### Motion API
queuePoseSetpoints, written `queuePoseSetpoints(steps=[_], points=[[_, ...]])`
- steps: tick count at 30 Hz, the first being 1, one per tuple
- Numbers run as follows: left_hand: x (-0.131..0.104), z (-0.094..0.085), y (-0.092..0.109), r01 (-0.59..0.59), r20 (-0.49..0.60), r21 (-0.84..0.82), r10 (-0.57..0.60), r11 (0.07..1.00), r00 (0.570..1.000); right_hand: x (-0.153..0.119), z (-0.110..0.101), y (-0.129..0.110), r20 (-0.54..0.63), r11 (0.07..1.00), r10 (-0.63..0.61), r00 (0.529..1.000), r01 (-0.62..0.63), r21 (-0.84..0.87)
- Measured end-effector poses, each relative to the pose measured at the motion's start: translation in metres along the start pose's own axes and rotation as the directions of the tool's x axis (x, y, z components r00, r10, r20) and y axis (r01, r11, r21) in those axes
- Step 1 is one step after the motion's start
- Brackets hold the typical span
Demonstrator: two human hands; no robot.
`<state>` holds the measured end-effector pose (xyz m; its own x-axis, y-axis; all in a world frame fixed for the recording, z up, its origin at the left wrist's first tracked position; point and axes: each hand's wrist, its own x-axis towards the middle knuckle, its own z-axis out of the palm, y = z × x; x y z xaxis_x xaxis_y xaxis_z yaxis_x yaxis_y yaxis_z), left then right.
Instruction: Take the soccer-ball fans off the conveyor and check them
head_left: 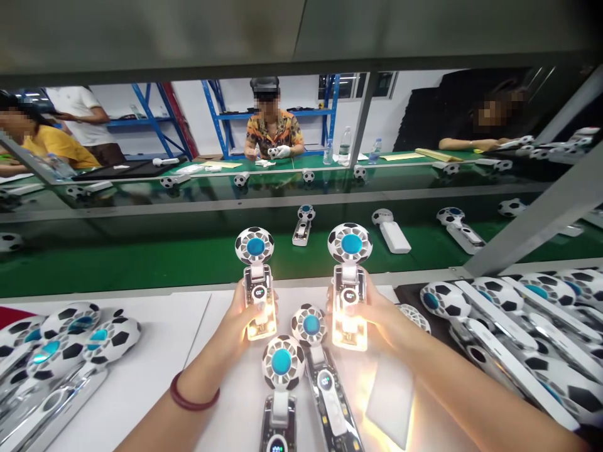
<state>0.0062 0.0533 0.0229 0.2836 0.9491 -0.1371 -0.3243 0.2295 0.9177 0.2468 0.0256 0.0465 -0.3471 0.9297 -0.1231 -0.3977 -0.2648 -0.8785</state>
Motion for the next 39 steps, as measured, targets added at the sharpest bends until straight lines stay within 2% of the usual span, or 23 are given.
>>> queuePoseSetpoints(steps=[8, 14, 20, 24, 33, 39], points=[[-0.0004, -0.0023, 0.0019, -0.011, 0.012, 0.006, 0.011, 1.000, 1.000, -0.0035, 0.0010, -0.0046, 0.043, 0.998, -0.061, 0.997, 0.062, -0.023], [-0.0017, 0.0028, 0.0048, -0.017, 0.007, 0.022, 0.016, 1.000, 1.000, -0.0074, -0.0001, -0.0083, 0.072, 0.996, -0.079, 0.994, 0.081, -0.031], [-0.0019, 0.0041, 0.0039, -0.048, 0.051, 0.002, 0.047, 0.999, 0.998, -0.0074, -0.0020, -0.0064, 0.109, 0.996, -0.087, 0.990, 0.089, -0.011], [-0.0002, 0.0006, 0.0015, -0.086, 0.079, -0.001, 0.086, 0.996, 0.993, -0.0065, -0.0029, -0.0032, 0.128, 0.990, -0.143, 0.981, 0.140, 0.033], [0.0000, -0.0008, -0.0002, -0.085, 0.046, 0.029, 0.083, 0.996, 0.995, -0.0061, -0.0023, -0.0018, 0.129, 0.991, -0.132, 0.983, 0.127, 0.043], [0.0017, -0.0010, -0.0007, -0.136, 0.060, 0.027, 0.135, 0.990, 0.989, -0.0042, -0.0070, -0.0013, 0.159, 0.991, -0.130, 0.979, 0.125, 0.037]])
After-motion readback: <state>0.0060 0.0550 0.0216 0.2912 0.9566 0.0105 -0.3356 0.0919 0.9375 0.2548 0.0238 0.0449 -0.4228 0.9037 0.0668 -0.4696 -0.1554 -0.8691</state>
